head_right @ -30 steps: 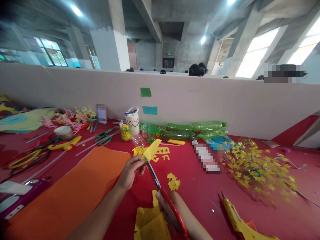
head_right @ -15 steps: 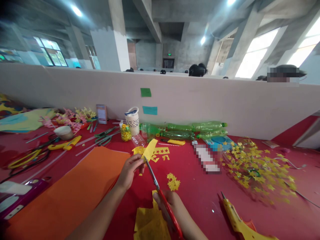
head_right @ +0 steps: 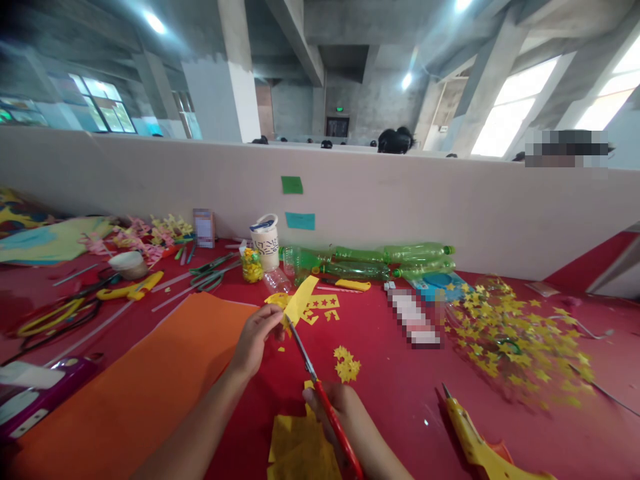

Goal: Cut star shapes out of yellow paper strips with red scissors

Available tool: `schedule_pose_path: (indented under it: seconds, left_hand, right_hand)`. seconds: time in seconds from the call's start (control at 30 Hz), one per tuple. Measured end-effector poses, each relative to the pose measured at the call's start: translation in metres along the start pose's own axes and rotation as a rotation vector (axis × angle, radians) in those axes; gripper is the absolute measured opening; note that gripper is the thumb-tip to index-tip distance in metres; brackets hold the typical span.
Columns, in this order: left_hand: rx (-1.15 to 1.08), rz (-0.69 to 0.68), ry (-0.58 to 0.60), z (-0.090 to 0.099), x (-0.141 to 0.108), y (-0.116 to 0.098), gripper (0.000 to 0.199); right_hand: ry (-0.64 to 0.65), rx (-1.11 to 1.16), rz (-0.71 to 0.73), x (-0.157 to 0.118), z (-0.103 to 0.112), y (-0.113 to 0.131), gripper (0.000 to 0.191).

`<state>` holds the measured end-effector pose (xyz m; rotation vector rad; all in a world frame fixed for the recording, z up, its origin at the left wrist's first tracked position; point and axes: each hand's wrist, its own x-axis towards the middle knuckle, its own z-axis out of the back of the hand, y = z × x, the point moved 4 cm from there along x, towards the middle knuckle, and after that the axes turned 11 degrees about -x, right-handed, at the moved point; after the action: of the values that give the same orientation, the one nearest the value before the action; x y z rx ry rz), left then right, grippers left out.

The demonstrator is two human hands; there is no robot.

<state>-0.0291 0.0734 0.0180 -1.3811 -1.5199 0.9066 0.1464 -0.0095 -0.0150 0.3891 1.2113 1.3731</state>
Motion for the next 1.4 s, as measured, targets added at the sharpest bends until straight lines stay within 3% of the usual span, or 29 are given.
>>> schedule_pose_path:
  seconds: [0.27,0.5,0.67,0.77,1.07,1.2,1.4]
  left_hand:
    - [-0.202,0.198,-0.003,0.012,0.008,0.012,0.021]
    - [-0.22,0.226,0.004,0.017,0.008,0.012,0.013]
    - [-0.194,0.25,0.163,0.003,0.003,0.005,0.017]
    - [-0.156,0.241,0.22,-0.006,-0.001,0.004,0.018]
    - [-0.245,0.222,0.118,-0.002,0.0,0.011,0.01]
    - [-0.233,0.173,0.105,-0.001,0.001,0.004,0.012]
    - [0.057,0.018,0.098,-0.001,0.001,-0.007,0.021]
  right_hand:
    - [0.084,-0.157,0.125,0.003,0.008,-0.004,0.046]
    - [0.138,-0.186,0.154,0.001,0.013,0.002,0.045]
    - [0.04,-0.057,0.066,0.005,0.011,-0.007,0.049]
    - [-0.02,-0.114,0.094,0.007,0.01,-0.008,0.048]
    - [-0.164,-0.318,0.169,0.01,0.012,-0.005,0.041]
    - [-0.111,-0.194,0.159,0.008,0.01,-0.004,0.043]
    - [0.063,0.1,0.05,0.0,0.004,-0.004,0.054]
